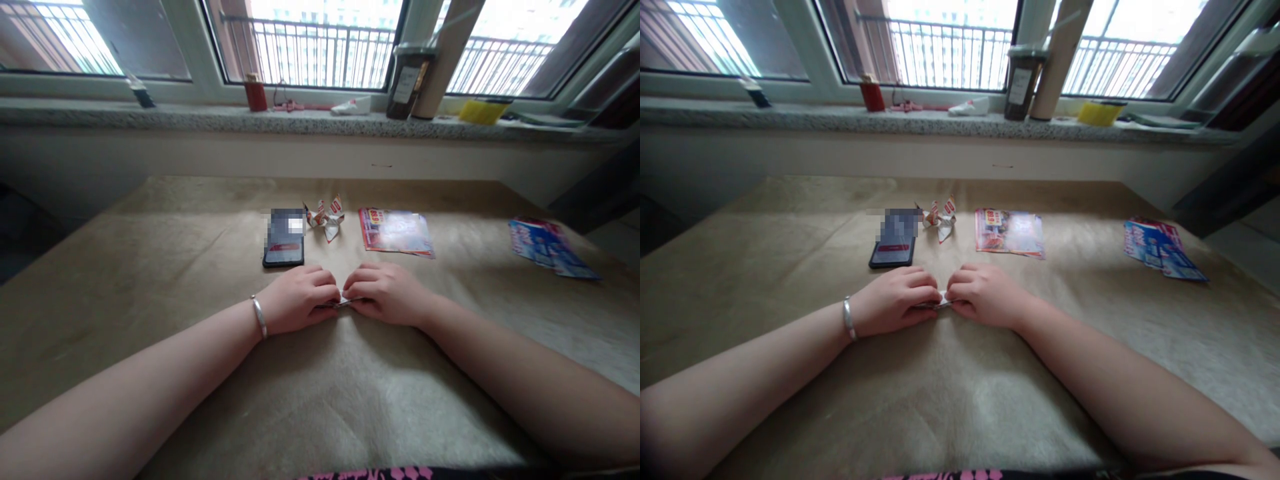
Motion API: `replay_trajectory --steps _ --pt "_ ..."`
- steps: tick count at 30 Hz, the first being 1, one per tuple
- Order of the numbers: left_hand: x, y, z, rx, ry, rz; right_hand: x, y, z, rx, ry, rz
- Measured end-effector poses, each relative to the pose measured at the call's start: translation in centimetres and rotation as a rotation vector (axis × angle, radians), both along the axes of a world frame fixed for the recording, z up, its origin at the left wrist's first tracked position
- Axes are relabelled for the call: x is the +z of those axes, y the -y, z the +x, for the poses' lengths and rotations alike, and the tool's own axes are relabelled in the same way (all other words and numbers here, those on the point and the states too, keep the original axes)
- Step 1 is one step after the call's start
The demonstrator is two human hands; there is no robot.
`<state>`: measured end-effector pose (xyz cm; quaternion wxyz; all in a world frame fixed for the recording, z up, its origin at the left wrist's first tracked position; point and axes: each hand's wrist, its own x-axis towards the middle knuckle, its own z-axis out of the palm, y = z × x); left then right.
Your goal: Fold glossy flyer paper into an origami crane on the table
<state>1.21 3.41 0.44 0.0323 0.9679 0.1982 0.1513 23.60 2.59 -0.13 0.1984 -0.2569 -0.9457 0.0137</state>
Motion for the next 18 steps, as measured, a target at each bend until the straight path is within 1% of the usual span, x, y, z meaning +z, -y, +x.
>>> replay_trajectory --steps 5,7,13,16,18 --pt "0.0 0.1 0.2 -0.015 -0.015 0.050 0.4 0.1 0.4 0.014 -0.056 -0.157" --pt "0.1 0.1 0.2 -0.011 -0.020 0.061 0.4 0.0 0.3 0.007 -0.097 -0.194" --pt "0.1 0.0 0.1 0.015 0.008 0.076 -0.2 -0.5 0.4 -0.005 -0.144 -0.197" --pt "-0.3 -0.3 -0.1 0.037 -0.002 0.095 -0.5 -0.9 0.5 -0.017 -0.148 -0.176" --pt "-0.6 -0.5 -0.2 0.043 -0.003 0.076 -0.6 -1.0 0.5 -0.033 -0.148 -0.153"
